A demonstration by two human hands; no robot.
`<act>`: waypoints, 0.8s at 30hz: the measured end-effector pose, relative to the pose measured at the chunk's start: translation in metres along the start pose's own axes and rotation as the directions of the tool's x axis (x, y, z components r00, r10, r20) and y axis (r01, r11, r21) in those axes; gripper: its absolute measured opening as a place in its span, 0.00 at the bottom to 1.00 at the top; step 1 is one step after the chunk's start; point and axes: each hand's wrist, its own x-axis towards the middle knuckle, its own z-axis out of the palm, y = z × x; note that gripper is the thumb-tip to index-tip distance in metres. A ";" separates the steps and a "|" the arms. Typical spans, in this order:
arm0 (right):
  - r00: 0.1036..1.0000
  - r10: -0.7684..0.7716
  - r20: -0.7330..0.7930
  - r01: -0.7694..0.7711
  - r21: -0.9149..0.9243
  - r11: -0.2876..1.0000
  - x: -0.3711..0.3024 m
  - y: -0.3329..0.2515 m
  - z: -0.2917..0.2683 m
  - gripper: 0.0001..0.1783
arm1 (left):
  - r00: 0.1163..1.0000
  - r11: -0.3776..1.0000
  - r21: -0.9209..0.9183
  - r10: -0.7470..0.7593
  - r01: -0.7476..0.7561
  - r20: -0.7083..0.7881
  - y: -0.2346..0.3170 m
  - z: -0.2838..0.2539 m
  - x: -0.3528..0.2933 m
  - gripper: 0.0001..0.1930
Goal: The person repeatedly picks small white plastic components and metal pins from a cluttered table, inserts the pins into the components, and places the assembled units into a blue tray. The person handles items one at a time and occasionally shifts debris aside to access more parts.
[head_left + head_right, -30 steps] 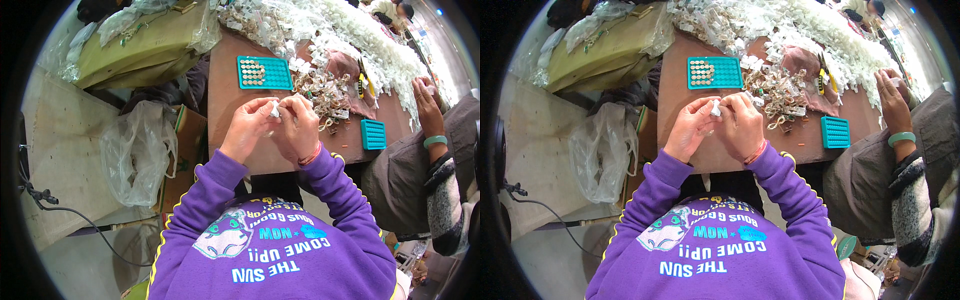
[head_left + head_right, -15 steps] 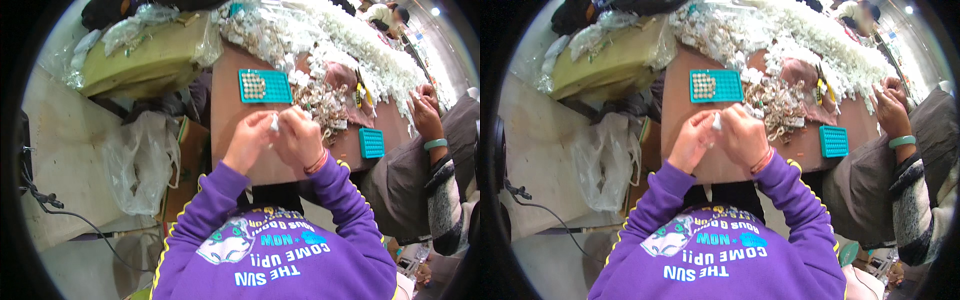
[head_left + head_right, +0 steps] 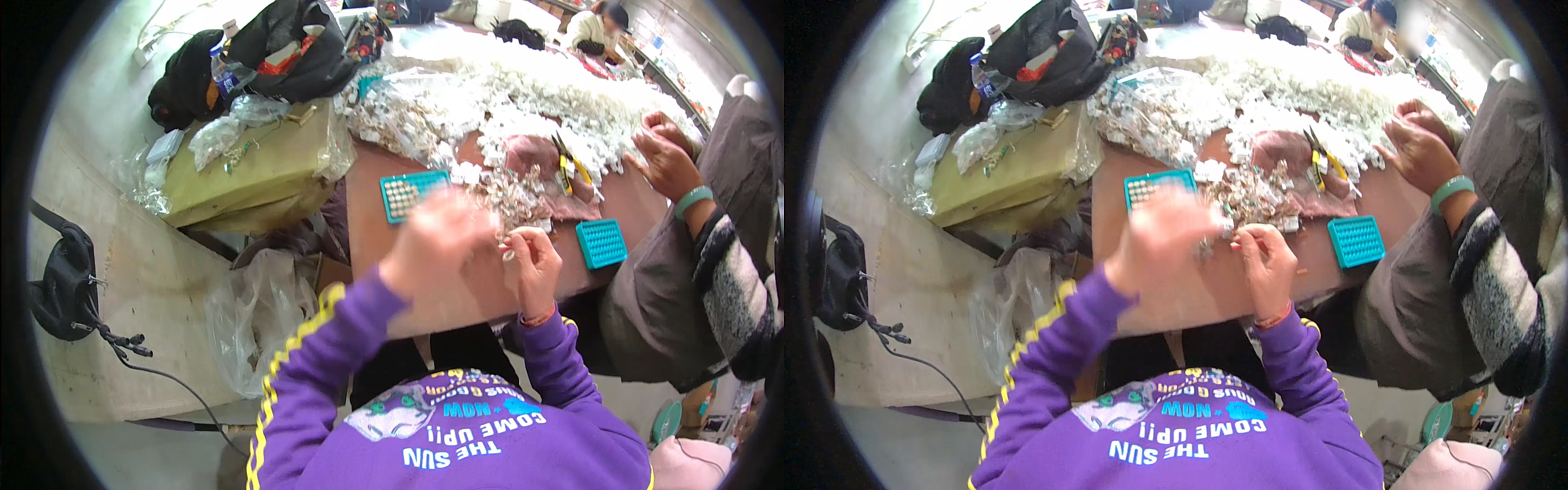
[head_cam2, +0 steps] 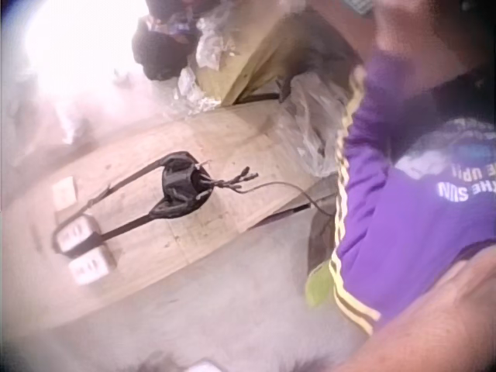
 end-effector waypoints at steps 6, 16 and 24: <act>0.998 -0.054 0.028 0.056 -0.109 0.992 -0.018 0.003 -0.021 0.03 | 0.959 0.957 0.075 -0.279 0.281 -0.041 -0.061 0.008 0.050 0.14; 0.999 0.035 0.002 -0.035 -0.126 0.991 -0.023 0.005 -0.046 0.03 | 0.767 0.863 0.447 -0.448 0.236 0.459 -0.083 0.108 0.008 0.11; 0.996 0.049 0.078 -0.039 -0.129 0.991 -0.022 0.007 -0.054 0.04 | 0.780 0.769 0.632 -0.454 0.097 0.432 -0.101 0.123 0.003 0.07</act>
